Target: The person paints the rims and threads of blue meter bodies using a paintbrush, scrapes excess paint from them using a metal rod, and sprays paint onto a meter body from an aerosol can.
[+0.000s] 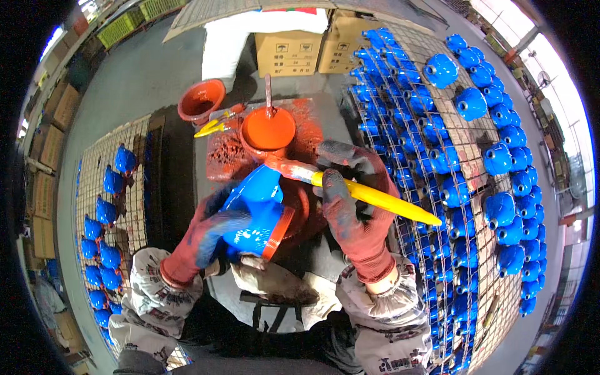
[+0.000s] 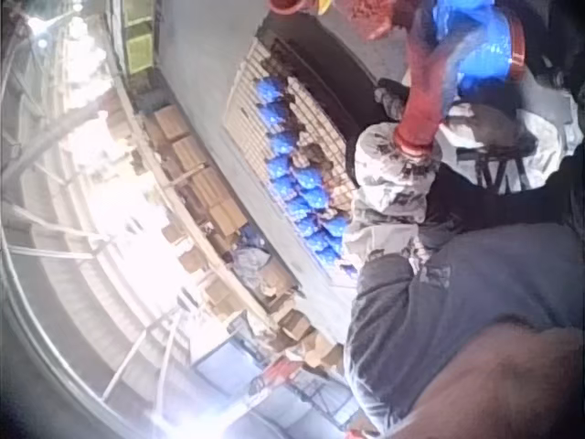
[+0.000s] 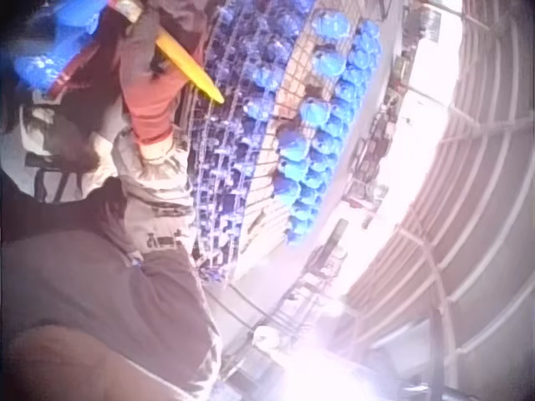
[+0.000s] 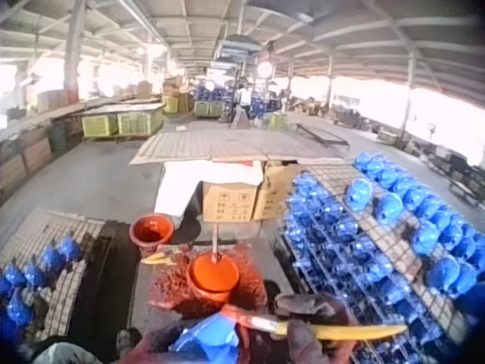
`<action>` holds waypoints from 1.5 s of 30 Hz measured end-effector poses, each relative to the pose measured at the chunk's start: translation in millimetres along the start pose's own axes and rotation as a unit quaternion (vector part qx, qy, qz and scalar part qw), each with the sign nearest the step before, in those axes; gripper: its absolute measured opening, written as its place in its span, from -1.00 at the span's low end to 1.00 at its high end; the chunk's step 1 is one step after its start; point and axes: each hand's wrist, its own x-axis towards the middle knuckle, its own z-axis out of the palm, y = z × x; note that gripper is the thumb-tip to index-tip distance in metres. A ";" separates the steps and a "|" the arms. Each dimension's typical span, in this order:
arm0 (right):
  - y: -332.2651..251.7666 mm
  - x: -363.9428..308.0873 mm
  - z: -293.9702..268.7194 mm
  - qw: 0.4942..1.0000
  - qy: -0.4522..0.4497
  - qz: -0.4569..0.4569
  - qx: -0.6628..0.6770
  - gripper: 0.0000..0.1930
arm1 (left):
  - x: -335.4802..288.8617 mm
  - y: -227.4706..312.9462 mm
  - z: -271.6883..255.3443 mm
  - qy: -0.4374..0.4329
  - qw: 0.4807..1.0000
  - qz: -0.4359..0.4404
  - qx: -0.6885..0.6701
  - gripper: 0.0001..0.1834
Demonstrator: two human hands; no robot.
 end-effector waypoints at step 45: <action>28.4 19.7 -8.4 0.919 -0.148 0.201 -0.305 -0.51 | -2.6 -22.2 13.6 0.013 0.793 0.317 0.520 0.01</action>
